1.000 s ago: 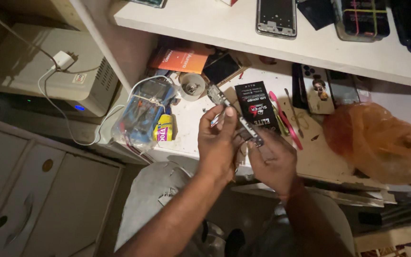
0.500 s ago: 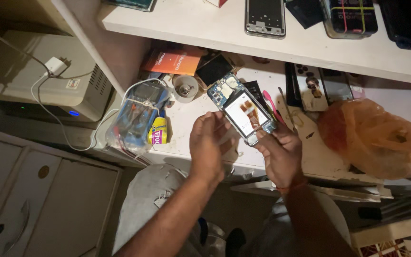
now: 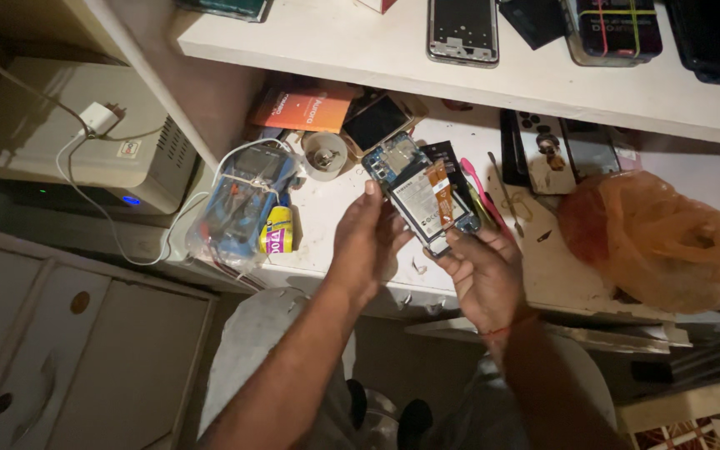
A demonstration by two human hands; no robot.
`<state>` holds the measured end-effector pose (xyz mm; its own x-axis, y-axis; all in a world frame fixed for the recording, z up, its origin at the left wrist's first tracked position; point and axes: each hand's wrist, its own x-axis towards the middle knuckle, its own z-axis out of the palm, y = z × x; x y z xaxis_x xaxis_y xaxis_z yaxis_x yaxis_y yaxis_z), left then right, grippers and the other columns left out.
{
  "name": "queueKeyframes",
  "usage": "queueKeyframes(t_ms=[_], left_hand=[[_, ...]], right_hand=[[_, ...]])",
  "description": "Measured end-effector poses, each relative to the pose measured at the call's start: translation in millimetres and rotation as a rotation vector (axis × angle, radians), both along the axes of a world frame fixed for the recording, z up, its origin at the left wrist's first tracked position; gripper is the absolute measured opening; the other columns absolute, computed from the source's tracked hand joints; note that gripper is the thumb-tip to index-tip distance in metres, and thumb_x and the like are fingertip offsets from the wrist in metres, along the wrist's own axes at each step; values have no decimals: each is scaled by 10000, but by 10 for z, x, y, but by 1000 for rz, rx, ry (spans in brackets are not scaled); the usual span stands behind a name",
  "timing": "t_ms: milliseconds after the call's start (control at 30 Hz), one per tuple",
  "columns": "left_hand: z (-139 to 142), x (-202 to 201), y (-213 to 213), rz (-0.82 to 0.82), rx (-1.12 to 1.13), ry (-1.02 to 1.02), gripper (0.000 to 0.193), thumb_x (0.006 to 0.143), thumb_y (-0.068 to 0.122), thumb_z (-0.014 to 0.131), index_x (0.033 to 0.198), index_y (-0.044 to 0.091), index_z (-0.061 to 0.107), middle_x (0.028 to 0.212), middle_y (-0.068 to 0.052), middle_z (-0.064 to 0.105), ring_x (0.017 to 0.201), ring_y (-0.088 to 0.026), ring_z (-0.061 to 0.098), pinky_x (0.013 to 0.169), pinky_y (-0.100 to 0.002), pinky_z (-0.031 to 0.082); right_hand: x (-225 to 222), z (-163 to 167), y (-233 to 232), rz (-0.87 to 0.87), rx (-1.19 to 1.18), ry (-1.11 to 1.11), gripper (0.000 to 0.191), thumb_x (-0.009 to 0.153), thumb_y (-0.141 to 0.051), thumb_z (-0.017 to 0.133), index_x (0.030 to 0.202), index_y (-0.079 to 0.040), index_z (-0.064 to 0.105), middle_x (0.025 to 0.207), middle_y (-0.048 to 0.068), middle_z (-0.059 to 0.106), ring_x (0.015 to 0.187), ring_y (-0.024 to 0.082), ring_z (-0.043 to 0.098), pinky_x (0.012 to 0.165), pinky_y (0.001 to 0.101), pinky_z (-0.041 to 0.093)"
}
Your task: The person holds a disassembled smartphone and a new battery, aligns the battery with the internal connectors, and presses it into place. The person then flips the phone to show the back and continues to adjust the battery within the chassis.
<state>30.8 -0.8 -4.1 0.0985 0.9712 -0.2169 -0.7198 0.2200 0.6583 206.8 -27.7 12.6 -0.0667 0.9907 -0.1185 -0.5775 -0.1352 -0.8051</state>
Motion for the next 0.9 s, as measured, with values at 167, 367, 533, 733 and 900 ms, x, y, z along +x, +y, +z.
queueKeyframes(t_ms=[167,367,533,733,900], left_hand=[[94,19,7,-117,76,-413,677,948,590,586,1388,79,531,1306,-136,656,1208,-281,646,1067,-460,530],[62,-10,17,-155,189,-535,762,961,618,620,1440,34,517,1327,-192,637,1276,-361,609,1090,-545,513],[5,-53,63,-74,92,-527,815,906,672,625,1382,17,533,1284,-205,654,1227,-396,643,1037,-554,533],[-29,-71,101,-31,45,-565,829,877,701,651,1343,21,566,1189,-204,668,1138,-397,673,978,-540,560],[-104,-97,123,-14,-64,-548,915,852,696,667,1313,-91,590,1179,-224,709,1137,-357,681,1010,-482,582]], right_hand=[[-57,-42,-45,48,-76,55,223,926,0,630,1140,34,681,1086,157,741,975,232,726,900,423,600],[-120,-90,-88,89,-144,61,191,911,-18,667,1092,40,649,1063,143,727,961,219,721,890,406,605],[-182,-133,-135,107,-214,57,205,892,-6,669,1096,11,664,1038,121,733,922,203,723,856,381,599],[-227,-189,-139,122,-259,37,199,894,-10,659,1092,-9,680,1011,102,753,890,197,738,813,384,613],[-212,-162,-130,102,-199,-4,188,914,31,656,1097,-2,686,1024,112,748,896,203,728,815,377,608]])
